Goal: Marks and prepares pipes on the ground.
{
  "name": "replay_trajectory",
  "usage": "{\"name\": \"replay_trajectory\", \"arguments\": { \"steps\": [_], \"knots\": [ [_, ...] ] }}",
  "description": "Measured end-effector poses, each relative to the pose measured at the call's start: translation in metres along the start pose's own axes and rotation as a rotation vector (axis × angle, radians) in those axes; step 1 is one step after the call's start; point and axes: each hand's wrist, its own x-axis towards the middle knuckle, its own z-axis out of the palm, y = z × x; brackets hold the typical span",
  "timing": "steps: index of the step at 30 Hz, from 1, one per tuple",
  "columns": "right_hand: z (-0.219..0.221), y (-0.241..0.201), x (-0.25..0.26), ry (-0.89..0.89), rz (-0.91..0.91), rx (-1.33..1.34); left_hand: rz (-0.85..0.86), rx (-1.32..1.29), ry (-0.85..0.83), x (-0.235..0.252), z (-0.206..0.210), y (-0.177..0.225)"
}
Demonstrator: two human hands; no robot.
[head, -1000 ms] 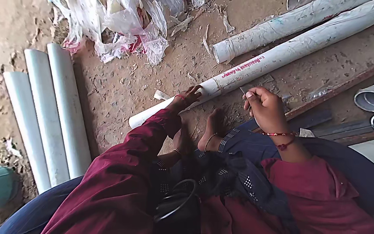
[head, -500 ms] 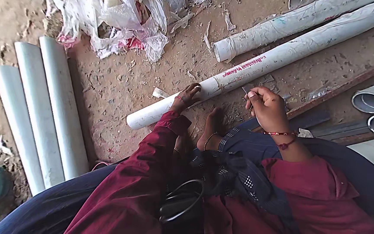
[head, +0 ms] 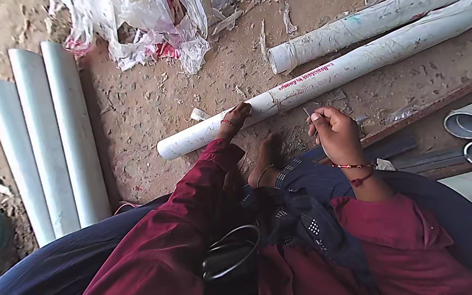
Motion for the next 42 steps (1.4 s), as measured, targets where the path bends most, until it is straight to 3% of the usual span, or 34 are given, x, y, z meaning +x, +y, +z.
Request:
{"name": "replay_trajectory", "arguments": {
  "steps": [5,9,18,23,28,30,32,35,37,42],
  "knots": [
    [0.001,0.002,0.002,-0.002,0.015,0.01,0.139,-0.156,-0.032,-0.003,-0.005,-0.027],
    [0.001,0.0,0.001,-0.005,0.022,0.027,0.106,-0.061,-0.004,-0.012,0.004,-0.012],
    [0.003,0.001,0.003,-0.006,0.036,0.005,-0.271,0.045,-0.137,0.01,-0.007,0.01],
    [0.003,0.0,0.004,-0.008,0.035,-0.009,-0.433,-0.071,0.046,0.016,-0.01,0.015],
    [0.002,0.0,0.002,-0.025,0.035,-0.006,-0.7,-0.306,0.25,0.021,-0.01,0.017],
    [0.002,0.0,0.002,-0.026,0.031,-0.003,-0.603,-0.397,0.363,0.014,-0.005,0.007],
    [0.002,0.0,0.003,-0.021,0.022,-0.003,-0.388,-0.454,0.43,0.007,0.003,-0.007],
    [0.001,0.0,0.001,-0.013,0.005,0.003,-0.105,-0.393,0.25,0.001,0.007,-0.011],
    [0.002,0.001,0.001,-0.016,0.003,0.016,-0.026,-0.255,0.103,0.0,0.005,-0.002],
    [0.003,0.001,0.001,-0.014,0.017,0.011,0.058,-0.07,0.172,-0.006,0.018,0.002]
  ]
}}
